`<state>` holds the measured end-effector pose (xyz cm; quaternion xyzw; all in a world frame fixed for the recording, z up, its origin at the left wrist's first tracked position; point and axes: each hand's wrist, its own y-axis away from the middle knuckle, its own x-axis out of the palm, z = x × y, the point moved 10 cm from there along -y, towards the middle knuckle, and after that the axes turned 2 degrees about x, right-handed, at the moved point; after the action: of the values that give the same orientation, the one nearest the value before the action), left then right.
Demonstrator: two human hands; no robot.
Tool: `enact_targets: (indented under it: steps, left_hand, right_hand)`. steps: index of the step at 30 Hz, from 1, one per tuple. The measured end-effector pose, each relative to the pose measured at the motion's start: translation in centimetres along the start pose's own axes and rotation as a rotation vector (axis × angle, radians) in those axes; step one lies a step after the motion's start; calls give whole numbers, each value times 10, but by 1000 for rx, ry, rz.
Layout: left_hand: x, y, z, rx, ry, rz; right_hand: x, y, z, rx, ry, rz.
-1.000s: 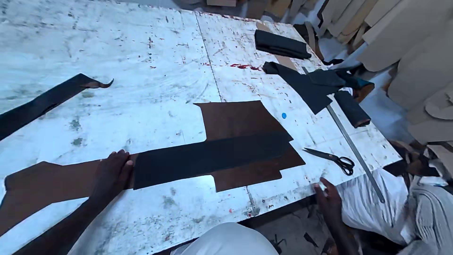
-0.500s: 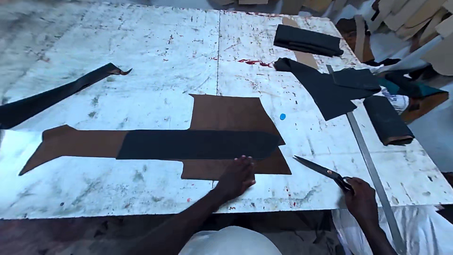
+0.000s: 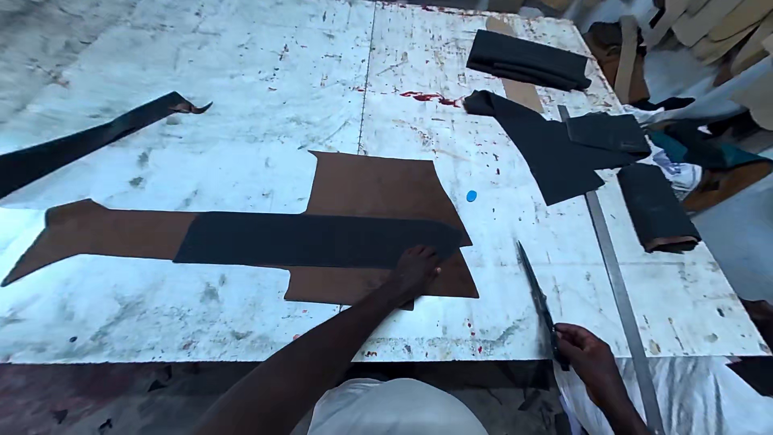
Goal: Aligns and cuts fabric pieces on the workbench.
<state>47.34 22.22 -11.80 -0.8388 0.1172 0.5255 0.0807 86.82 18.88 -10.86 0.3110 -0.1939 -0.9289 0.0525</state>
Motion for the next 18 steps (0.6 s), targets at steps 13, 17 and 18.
enact_targets:
  steps: [13,17,18]
  left_hand:
    - [-18,13,-33,34,66,-67]
    - [2,43,-69,54,82,-59]
    - [5,52,-73,31,97,-43]
  right_hand:
    - [102,77,45,190,-620,418]
    - [107,60,65,147,-664,587]
    - [105,53,67,138,-665,629]
